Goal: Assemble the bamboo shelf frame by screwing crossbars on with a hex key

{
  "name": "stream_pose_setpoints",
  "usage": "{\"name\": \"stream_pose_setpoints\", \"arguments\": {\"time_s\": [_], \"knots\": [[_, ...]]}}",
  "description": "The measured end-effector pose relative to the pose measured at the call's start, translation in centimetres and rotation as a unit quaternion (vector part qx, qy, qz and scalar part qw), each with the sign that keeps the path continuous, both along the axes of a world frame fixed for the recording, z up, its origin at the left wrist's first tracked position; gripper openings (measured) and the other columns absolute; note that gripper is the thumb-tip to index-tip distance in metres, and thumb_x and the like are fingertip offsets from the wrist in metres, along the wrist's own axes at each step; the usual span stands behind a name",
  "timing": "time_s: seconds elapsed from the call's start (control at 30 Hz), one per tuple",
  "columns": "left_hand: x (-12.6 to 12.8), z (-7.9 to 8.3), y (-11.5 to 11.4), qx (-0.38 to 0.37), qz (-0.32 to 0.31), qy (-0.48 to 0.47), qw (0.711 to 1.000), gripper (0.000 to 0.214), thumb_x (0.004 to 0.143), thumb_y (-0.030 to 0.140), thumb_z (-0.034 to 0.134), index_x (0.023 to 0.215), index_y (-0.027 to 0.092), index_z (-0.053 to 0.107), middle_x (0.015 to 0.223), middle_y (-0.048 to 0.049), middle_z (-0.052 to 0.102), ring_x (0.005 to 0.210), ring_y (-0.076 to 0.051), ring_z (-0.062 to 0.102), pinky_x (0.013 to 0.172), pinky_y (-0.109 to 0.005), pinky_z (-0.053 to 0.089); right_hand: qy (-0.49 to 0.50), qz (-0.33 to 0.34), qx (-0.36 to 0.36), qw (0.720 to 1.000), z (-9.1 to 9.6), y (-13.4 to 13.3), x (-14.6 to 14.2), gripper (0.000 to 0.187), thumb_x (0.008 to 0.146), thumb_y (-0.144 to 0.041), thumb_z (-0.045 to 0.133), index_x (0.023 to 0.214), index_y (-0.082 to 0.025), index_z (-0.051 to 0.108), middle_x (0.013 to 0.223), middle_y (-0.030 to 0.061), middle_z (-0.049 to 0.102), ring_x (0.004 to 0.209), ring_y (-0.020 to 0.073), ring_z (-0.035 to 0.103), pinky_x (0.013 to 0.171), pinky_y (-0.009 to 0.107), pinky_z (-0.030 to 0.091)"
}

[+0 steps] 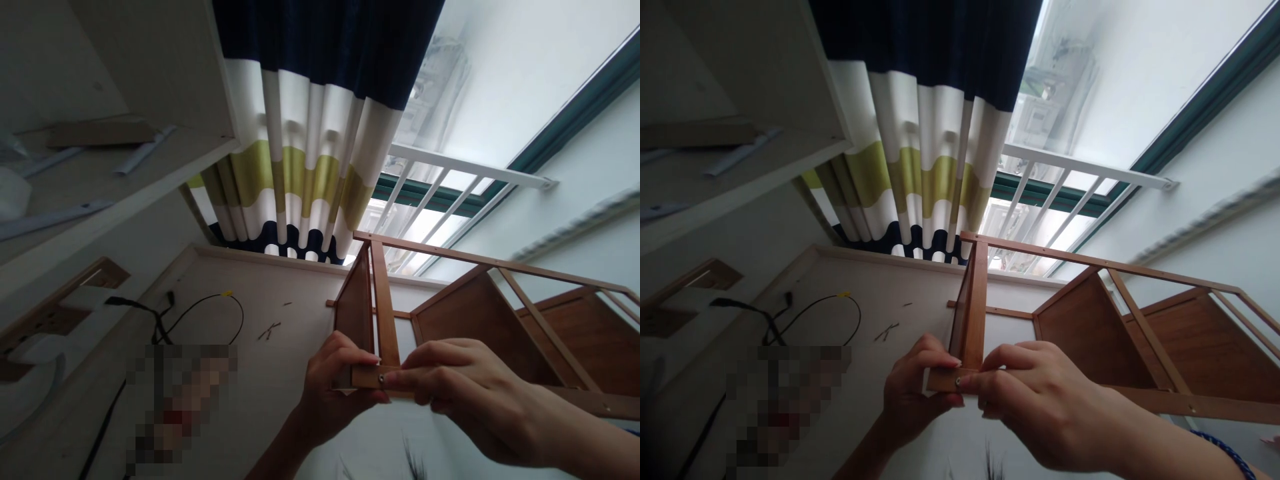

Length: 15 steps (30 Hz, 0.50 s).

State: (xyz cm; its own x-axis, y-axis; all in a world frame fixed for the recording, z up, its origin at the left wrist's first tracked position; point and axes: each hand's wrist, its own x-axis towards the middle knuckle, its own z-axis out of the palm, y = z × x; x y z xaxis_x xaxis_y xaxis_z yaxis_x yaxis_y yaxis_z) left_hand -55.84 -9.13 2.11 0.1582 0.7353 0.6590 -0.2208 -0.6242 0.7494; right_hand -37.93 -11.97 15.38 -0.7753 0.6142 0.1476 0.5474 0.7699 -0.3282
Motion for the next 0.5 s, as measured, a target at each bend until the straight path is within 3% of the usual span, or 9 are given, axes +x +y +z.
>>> {"name": "stream_pose_setpoints", "arguments": {"time_s": [0.13,0.37,0.5], "knots": [[-0.1,-0.3,0.0,-0.007,-0.005,-0.001,1.000,0.036,0.065,0.037,0.074,0.093,0.019,0.060,0.074,-0.0021,0.056,0.067,-0.013,0.052,0.059,-0.023,0.045,-0.011,0.006,0.007,1.000,-0.4,0.2,0.1,0.029,0.087,-0.007,0.038,0.114,-0.011,0.047,0.081,0.0058,0.063,0.068,0.0121,0.054,0.060,0.024,0.042],[0.3,-0.6,0.0,-0.036,-0.015,-0.021,0.999,0.042,0.062,0.036,0.076,0.097,0.020,0.059,0.074,-0.0023,0.057,0.067,-0.014,0.053,0.060,-0.024,0.045,0.008,-0.006,0.037,0.999,-0.4,-0.2,0.6,0.020,0.090,-0.010,0.036,0.105,-0.013,0.049,0.098,0.0092,0.064,0.084,0.0136,0.058,0.072,0.026,0.044],[0.2,-2.1,-0.7,-0.068,-0.018,-0.043,0.997,0.055,0.063,0.041,0.075,0.109,0.023,0.051,0.081,-0.0025,0.060,0.072,-0.014,0.056,0.065,-0.024,0.047,0.012,-0.029,0.068,0.997,-0.4,-0.6,1.0,0.019,0.090,-0.010,0.036,0.101,-0.016,0.050,0.077,0.0031,0.062,0.068,0.0109,0.057,0.066,0.023,0.045]]}}
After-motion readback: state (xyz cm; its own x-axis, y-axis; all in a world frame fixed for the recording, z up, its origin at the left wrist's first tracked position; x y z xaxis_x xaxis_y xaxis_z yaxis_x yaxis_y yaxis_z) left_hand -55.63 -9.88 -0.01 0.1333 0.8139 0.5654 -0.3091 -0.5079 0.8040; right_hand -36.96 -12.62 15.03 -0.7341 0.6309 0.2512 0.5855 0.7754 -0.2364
